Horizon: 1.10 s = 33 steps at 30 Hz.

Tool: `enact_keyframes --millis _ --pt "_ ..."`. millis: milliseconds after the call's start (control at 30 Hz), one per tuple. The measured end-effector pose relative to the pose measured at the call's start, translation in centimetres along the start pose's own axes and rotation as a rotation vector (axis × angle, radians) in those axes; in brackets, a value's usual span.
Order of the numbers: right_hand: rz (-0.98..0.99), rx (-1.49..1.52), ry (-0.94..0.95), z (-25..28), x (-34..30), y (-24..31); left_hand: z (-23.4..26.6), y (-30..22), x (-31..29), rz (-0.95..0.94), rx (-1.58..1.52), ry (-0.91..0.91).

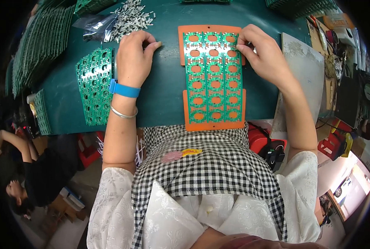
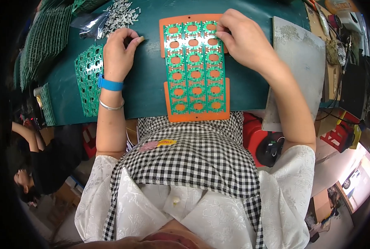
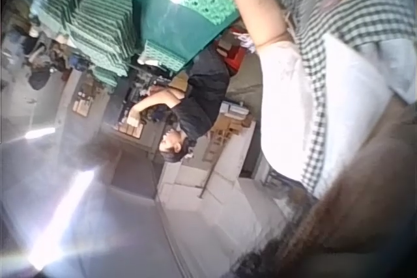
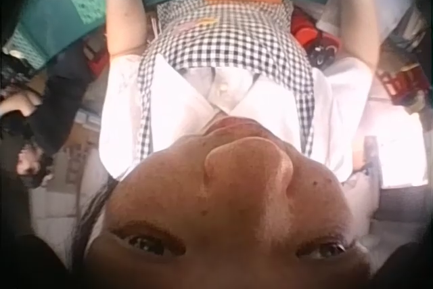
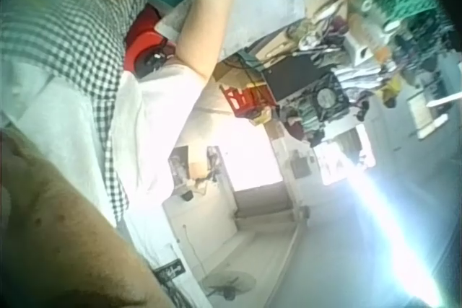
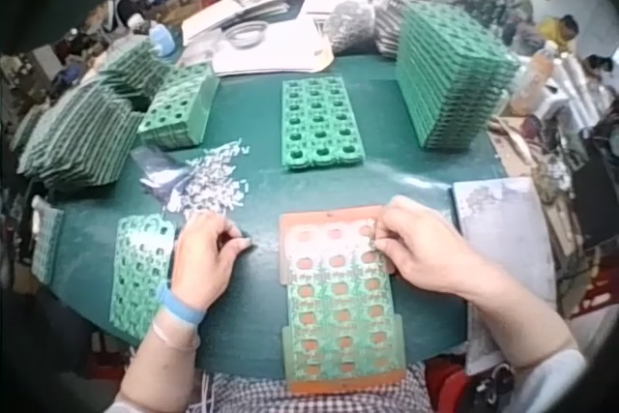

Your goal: The person inserts small electronic components into a circuit board template by hand.

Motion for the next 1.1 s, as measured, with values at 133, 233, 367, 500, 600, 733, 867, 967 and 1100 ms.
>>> enact_keyframes --millis 133,233,367,500,600,733,867,967,1100 --pt "0.008 -0.047 0.001 -0.3 -0.2 -0.1 0.4 -1.1 -0.7 0.11 -0.162 0.008" --pt "0.016 -0.073 0.004 -0.3 -0.1 -0.2 0.8 -1.8 -1.1 0.124 -0.242 0.02" --pt "0.017 -0.097 0.015 -0.2 -0.2 -0.2 1.1 -2.8 -1.6 0.12 -0.306 0.001" --pt "0.075 -0.073 -0.055 -0.3 -0.4 -0.4 1.2 -3.4 -2.0 0.116 -0.337 0.032" --pt "0.097 -0.11 -0.049 -0.4 -0.3 -0.3 1.2 -3.8 -2.3 0.113 -0.359 0.059" --pt "0.245 -0.193 -0.039 -1.1 0.0 0.3 1.2 -5.0 -3.0 0.041 -0.401 0.106" --pt "0.212 -0.285 0.008 -1.0 0.0 0.9 0.8 -6.2 -3.8 0.031 -0.567 0.15" --pt "0.22 -0.214 -0.03 0.1 0.5 2.9 0.1 -6.7 -4.2 0.121 -0.771 0.307" --pt "0.349 0.253 -0.085 0.2 1.3 6.8 -0.2 -7.3 -5.1 0.244 -1.013 0.651"
Point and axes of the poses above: each hand's wrist, its own x-axis towards the middle knuckle, its own z-axis out of the back of the hand, y = z × x, the point moved 4 cm from there along x, towards the middle knuckle, and after that the axes turned 14 degrees about z, right-handed, at the moved point
